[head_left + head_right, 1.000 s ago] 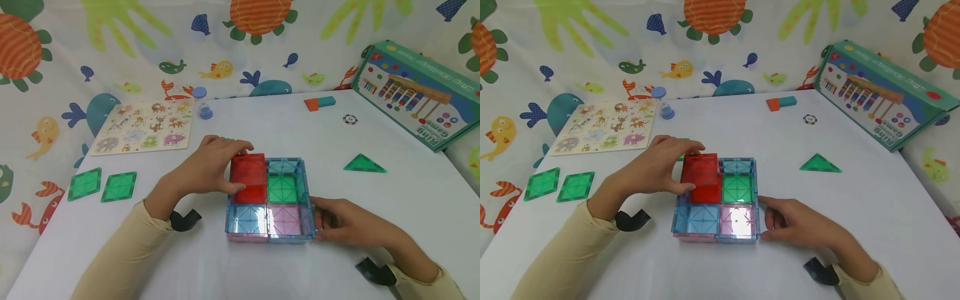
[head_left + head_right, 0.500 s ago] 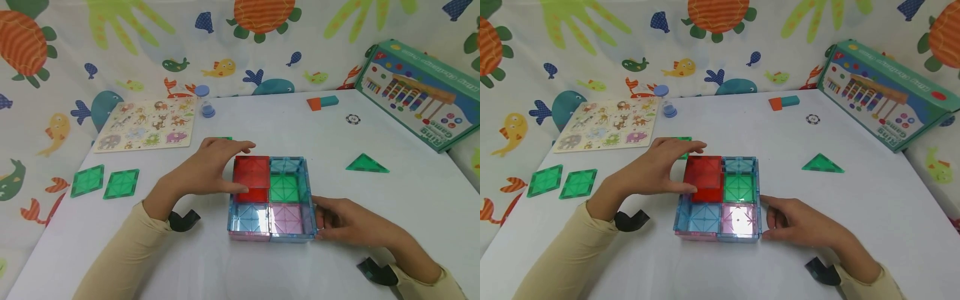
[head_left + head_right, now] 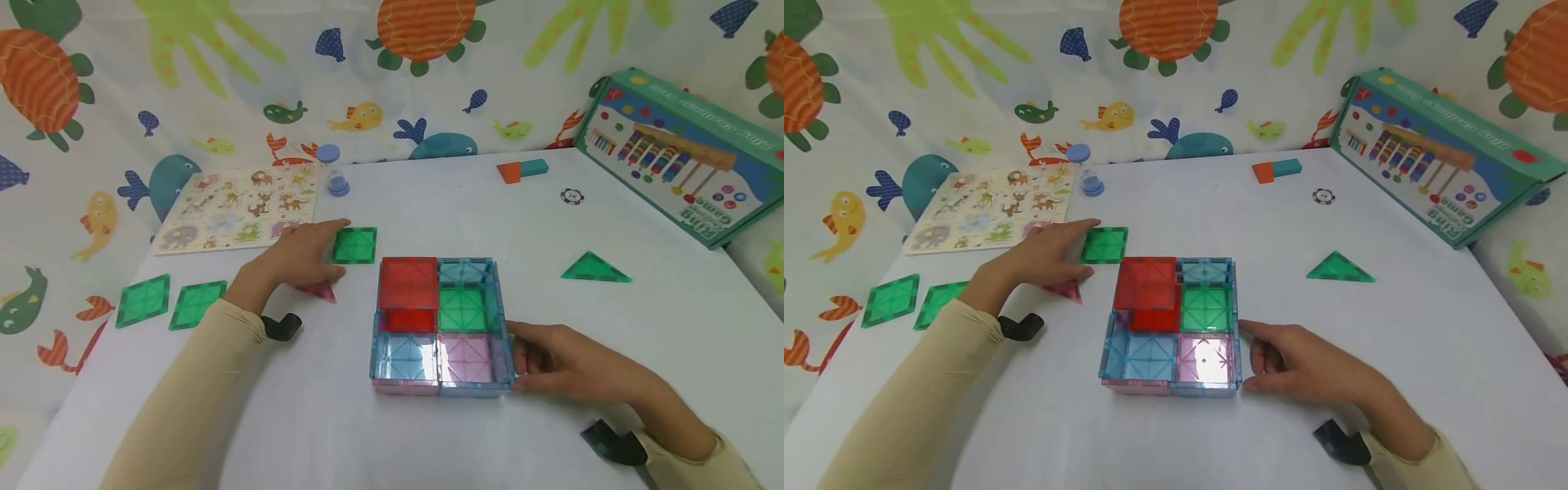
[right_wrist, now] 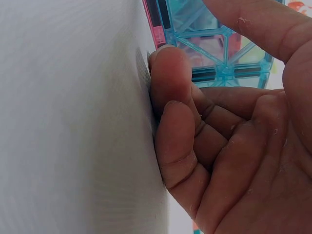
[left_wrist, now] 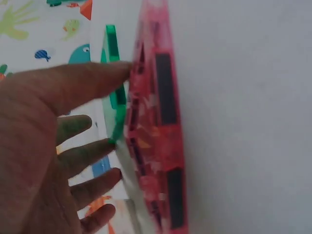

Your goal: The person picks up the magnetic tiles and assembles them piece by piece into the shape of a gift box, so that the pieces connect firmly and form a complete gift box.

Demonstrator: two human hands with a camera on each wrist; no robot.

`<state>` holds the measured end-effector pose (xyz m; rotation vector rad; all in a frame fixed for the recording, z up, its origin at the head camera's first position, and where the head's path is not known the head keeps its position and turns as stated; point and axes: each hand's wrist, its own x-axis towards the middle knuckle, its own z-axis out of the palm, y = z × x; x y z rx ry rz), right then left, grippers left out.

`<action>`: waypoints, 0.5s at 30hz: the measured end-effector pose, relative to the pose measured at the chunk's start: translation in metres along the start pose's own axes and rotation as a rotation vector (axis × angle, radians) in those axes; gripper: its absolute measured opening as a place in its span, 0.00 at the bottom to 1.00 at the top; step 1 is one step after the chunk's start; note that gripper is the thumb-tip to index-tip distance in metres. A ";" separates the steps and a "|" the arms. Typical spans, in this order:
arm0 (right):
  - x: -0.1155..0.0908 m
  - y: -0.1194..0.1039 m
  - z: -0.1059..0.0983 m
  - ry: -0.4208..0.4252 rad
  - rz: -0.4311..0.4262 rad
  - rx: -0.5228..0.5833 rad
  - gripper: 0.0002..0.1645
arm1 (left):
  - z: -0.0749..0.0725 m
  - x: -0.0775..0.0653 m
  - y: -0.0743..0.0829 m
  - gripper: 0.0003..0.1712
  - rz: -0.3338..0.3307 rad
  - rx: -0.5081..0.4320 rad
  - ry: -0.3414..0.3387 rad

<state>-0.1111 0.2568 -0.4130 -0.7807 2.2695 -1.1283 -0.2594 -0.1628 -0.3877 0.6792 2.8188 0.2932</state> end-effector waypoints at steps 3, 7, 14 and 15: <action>0.001 0.000 0.001 -0.001 -0.005 -0.001 0.42 | 0.002 0.004 -0.004 0.48 -0.002 0.000 0.015; 0.001 0.000 0.001 -0.001 -0.011 -0.001 0.42 | 0.001 0.004 -0.003 0.47 0.045 0.033 0.078; -0.001 0.001 0.000 -0.003 -0.024 0.012 0.42 | -0.008 -0.031 0.021 0.46 0.110 0.049 0.380; -0.002 0.001 0.000 -0.004 -0.027 0.013 0.42 | -0.010 -0.040 0.029 0.46 0.143 0.025 0.434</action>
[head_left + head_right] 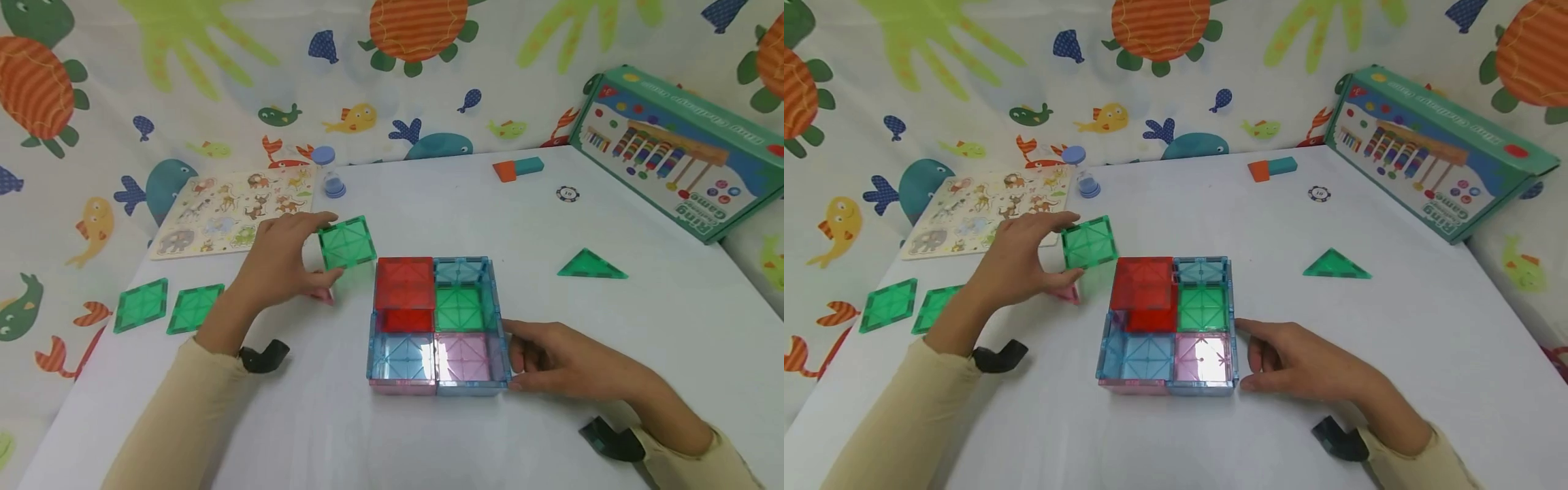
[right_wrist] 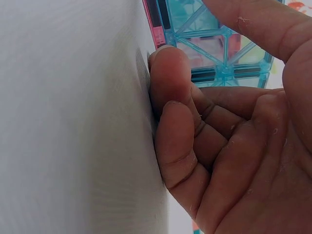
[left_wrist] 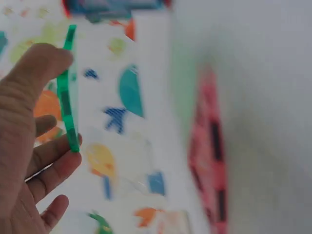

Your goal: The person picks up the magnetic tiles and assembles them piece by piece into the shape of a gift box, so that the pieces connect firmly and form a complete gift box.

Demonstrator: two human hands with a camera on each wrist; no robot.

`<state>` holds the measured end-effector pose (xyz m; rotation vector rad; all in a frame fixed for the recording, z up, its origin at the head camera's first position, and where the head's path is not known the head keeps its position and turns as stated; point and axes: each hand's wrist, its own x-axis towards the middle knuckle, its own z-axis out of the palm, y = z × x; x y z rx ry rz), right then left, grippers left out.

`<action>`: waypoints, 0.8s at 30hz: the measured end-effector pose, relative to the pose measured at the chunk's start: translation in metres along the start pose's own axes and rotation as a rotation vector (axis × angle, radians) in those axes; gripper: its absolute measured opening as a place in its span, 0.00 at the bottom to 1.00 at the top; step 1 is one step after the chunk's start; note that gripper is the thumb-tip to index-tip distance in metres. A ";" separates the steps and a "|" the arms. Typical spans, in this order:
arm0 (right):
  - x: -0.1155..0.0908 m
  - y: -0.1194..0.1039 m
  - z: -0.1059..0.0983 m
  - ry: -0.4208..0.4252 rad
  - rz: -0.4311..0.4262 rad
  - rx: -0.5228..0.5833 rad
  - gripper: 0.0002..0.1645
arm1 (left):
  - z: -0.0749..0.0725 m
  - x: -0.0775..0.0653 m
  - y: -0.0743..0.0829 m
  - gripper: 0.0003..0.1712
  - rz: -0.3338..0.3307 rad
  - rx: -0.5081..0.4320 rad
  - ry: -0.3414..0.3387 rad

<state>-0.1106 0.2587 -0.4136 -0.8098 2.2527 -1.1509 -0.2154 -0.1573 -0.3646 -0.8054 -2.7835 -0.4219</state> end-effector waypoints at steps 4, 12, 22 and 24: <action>0.002 -0.001 0.000 -0.001 0.016 -0.006 0.42 | -0.017 -0.029 0.040 0.41 0.149 -0.104 0.147; 0.003 0.000 0.001 0.005 0.056 -0.016 0.43 | -0.005 -0.063 0.096 0.37 0.324 -0.171 0.090; 0.003 -0.001 0.001 0.003 -0.004 -0.001 0.38 | 0.009 -0.064 0.093 0.34 0.362 -0.198 0.066; 0.002 -0.002 0.000 0.001 -0.013 -0.004 0.38 | 0.010 -0.066 0.091 0.35 0.362 -0.219 0.071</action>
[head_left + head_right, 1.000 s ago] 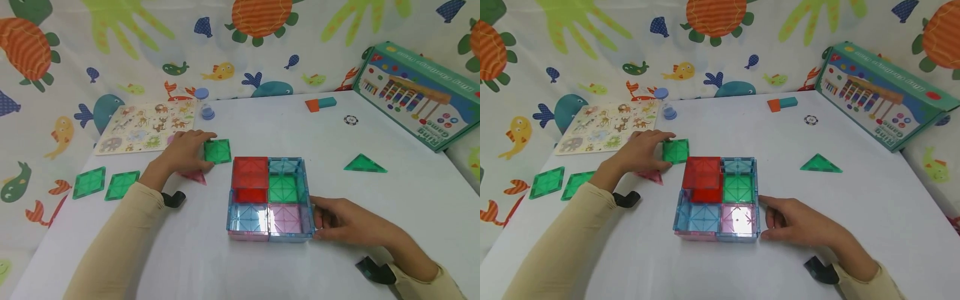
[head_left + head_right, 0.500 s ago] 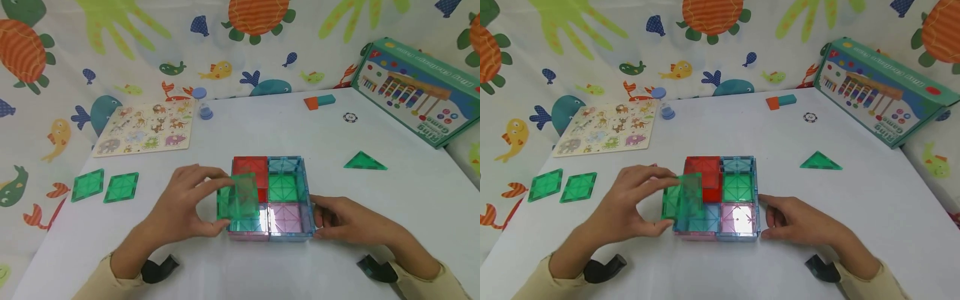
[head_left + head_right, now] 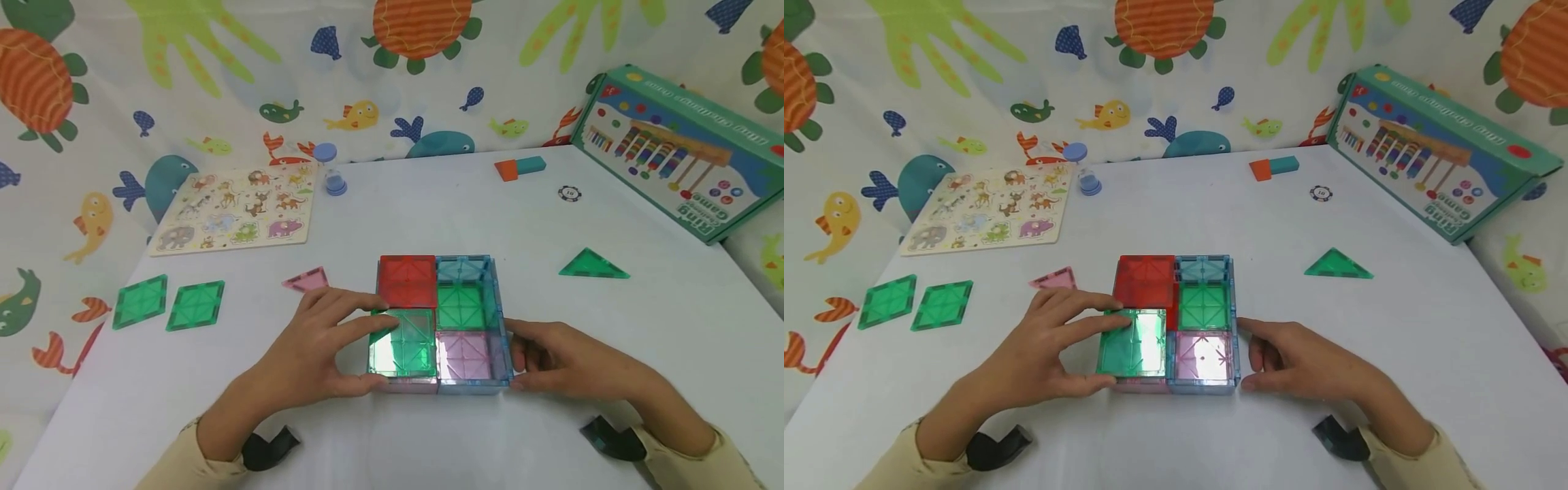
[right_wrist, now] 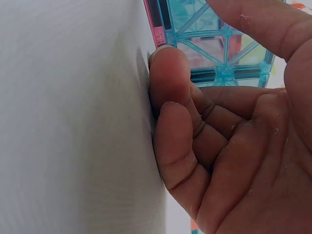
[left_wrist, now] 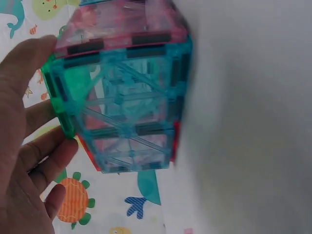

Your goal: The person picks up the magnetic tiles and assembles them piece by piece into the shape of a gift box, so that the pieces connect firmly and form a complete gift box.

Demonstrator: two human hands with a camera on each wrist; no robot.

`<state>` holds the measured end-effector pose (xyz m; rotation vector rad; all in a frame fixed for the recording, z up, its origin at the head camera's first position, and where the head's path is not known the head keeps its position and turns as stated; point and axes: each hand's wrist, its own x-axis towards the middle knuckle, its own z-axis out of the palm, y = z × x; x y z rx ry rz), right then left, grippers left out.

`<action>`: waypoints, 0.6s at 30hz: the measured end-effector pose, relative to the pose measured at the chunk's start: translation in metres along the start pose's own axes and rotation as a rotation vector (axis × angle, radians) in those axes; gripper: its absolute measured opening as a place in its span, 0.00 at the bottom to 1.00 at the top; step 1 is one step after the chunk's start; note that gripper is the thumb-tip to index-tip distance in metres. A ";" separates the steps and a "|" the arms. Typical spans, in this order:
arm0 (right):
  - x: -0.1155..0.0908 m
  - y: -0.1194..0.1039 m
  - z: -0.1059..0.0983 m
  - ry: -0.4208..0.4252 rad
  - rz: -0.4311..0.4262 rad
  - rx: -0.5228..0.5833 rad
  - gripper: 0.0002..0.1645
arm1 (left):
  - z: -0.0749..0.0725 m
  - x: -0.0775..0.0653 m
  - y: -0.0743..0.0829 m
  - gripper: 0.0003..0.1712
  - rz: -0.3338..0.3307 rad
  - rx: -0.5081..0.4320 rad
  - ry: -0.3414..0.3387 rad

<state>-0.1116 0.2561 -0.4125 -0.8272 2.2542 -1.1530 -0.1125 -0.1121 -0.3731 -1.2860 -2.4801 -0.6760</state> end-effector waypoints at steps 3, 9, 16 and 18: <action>-0.001 0.000 0.000 0.006 0.008 -0.002 0.38 | 0.003 -0.005 -0.003 0.37 -0.006 -0.032 0.024; 0.002 0.001 0.001 0.008 0.019 -0.012 0.39 | 0.010 -0.017 -0.008 0.34 -0.045 -0.019 0.080; 0.002 0.000 0.001 0.005 0.027 -0.025 0.37 | 0.013 -0.020 -0.008 0.35 -0.050 -0.034 0.107; 0.002 0.000 0.001 0.004 0.023 -0.023 0.37 | 0.013 -0.021 -0.007 0.35 -0.042 -0.029 0.114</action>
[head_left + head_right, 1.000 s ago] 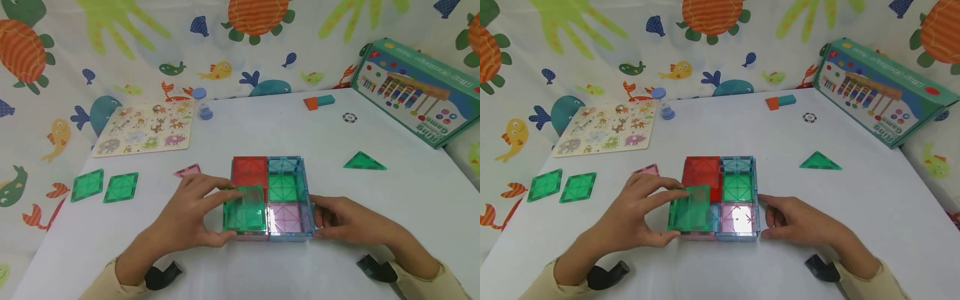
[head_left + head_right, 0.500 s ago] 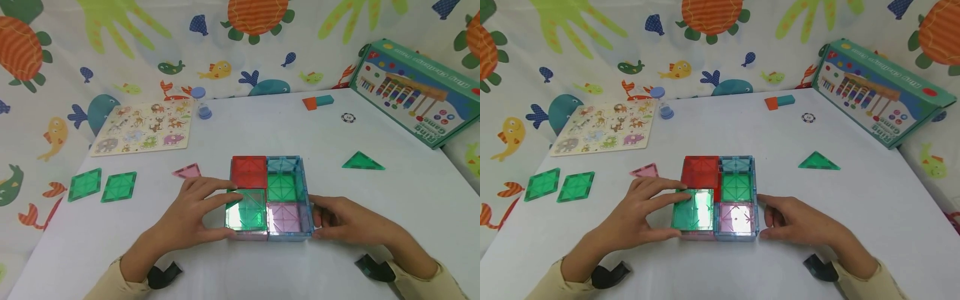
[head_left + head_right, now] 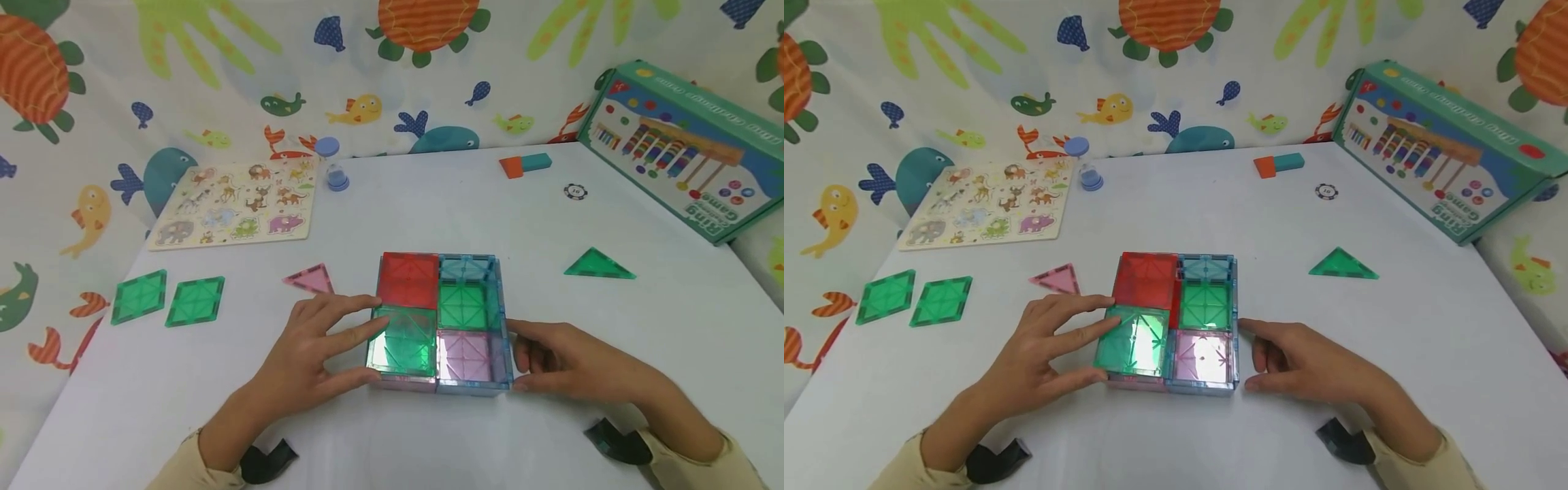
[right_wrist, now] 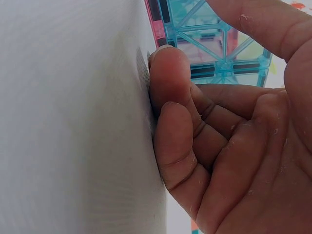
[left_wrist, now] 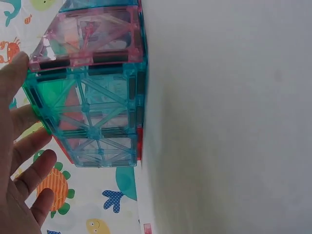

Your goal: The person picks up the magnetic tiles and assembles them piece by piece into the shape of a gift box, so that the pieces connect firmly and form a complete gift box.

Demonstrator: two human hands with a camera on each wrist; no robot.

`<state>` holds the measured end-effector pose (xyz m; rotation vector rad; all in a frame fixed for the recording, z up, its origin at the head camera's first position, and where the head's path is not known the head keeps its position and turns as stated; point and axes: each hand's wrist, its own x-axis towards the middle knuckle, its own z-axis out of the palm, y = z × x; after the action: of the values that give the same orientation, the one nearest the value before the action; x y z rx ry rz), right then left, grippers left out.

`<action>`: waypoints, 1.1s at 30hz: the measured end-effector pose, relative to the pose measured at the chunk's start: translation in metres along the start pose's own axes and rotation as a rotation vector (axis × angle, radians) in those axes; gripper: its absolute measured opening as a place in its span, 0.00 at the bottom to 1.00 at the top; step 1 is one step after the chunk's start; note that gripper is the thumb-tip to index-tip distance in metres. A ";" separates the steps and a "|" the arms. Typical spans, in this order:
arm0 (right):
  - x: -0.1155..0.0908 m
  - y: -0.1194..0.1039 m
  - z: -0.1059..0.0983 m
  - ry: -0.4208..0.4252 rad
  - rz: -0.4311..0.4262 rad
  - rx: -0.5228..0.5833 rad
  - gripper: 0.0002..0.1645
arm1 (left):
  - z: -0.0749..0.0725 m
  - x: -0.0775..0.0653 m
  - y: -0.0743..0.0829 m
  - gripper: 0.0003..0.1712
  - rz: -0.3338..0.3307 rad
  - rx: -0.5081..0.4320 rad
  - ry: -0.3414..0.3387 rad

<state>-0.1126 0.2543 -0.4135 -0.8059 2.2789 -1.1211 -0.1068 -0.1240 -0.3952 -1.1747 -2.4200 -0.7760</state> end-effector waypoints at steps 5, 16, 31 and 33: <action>-0.001 0.000 0.000 -0.005 0.020 0.003 0.36 | -0.003 -0.007 0.006 0.32 0.017 -0.002 0.022; -0.001 -0.001 0.000 -0.001 -0.018 0.012 0.28 | -0.003 -0.002 0.018 0.36 0.137 0.087 0.033; 0.002 -0.001 0.000 -0.006 -0.014 0.017 0.27 | -0.010 0.019 0.026 0.36 0.116 0.124 -0.146; 0.001 0.000 0.000 -0.003 -0.004 0.013 0.27 | -0.006 0.031 0.025 0.40 0.103 0.135 -0.311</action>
<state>-0.1135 0.2531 -0.4138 -0.8074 2.2657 -1.1352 -0.1048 -0.0957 -0.3664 -1.4424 -2.5817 -0.4165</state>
